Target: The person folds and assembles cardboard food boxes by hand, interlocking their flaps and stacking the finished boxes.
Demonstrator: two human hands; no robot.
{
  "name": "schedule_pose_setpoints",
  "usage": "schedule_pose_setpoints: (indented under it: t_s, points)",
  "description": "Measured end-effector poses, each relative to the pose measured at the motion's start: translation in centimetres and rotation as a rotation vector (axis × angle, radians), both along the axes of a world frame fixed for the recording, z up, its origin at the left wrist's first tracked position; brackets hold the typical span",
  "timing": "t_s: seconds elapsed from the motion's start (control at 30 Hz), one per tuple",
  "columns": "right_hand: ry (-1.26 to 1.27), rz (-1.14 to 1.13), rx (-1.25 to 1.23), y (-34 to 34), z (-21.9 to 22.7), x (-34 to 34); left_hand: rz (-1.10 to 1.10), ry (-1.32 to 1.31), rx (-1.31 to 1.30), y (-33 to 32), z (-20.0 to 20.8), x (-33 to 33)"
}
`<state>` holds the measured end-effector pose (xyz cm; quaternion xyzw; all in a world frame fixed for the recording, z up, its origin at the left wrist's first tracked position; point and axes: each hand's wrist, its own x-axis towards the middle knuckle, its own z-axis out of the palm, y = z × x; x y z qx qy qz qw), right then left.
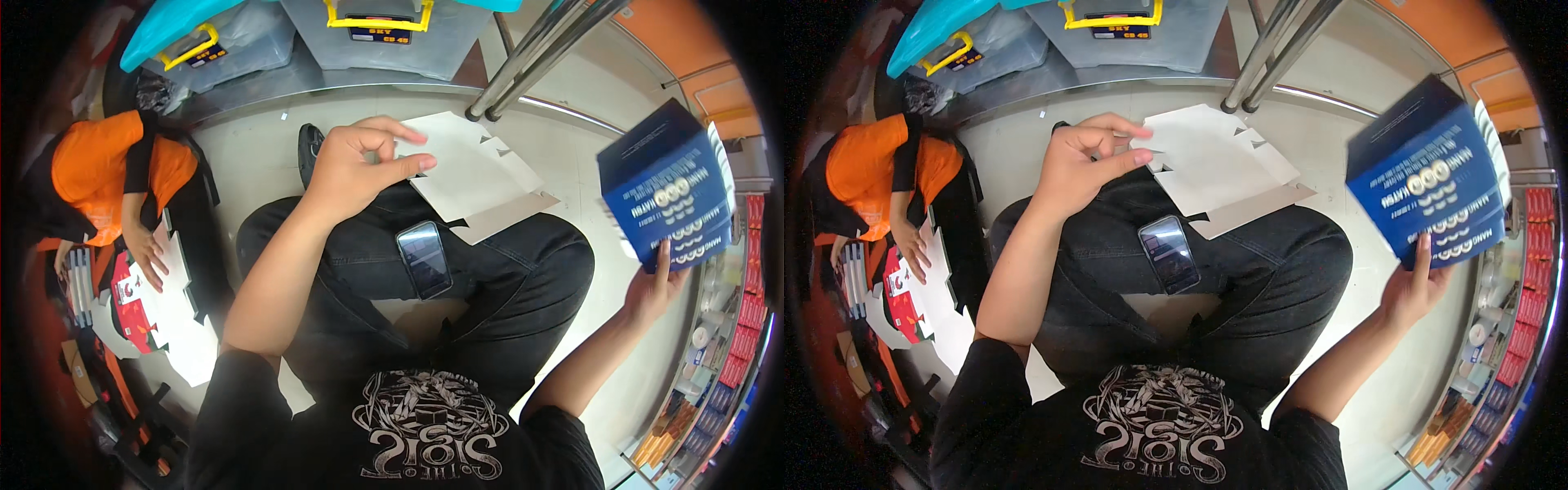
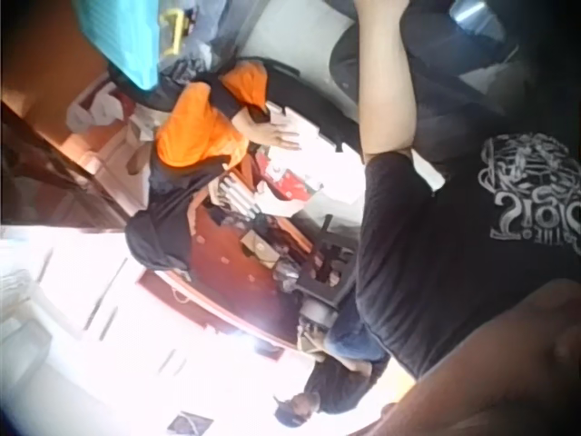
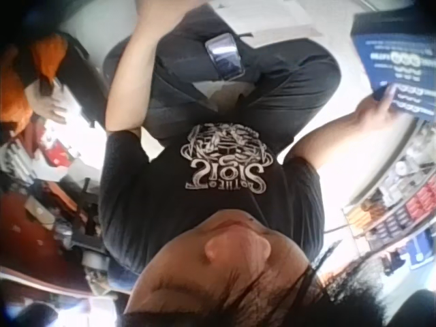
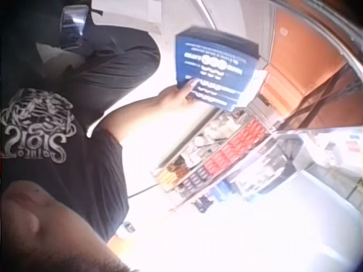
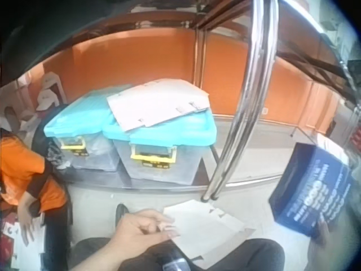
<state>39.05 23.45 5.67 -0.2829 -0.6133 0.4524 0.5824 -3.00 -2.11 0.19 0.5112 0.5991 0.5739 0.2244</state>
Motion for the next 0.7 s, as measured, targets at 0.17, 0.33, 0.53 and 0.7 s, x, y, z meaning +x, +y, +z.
schedule_pose_setpoints:
  t_s: [0.17, 0.33, 0.53, 0.7]
  points:
    - [-0.88, -0.426, 0.241, 5.2, -3.3, 0.6, 0.047, 0.12, -0.328, -0.8, 3.0, 1.8]
    - [-1.315, -0.415, 0.393, 9.8, -9.4, 3.8, 0.066, 0.07, 0.14, -3.7, 6.7, 4.3]
    - [-1.531, -0.076, 0.247, 8.7, -16.6, -2.4, 0.484, 0.648, 1.153, -11.6, 13.8, 10.8]
    - [-1.355, -0.135, 0.361, 8.9, -14.2, 1.2, -0.348, 0.072, 1.428, -7.4, 13.9, 15.9]
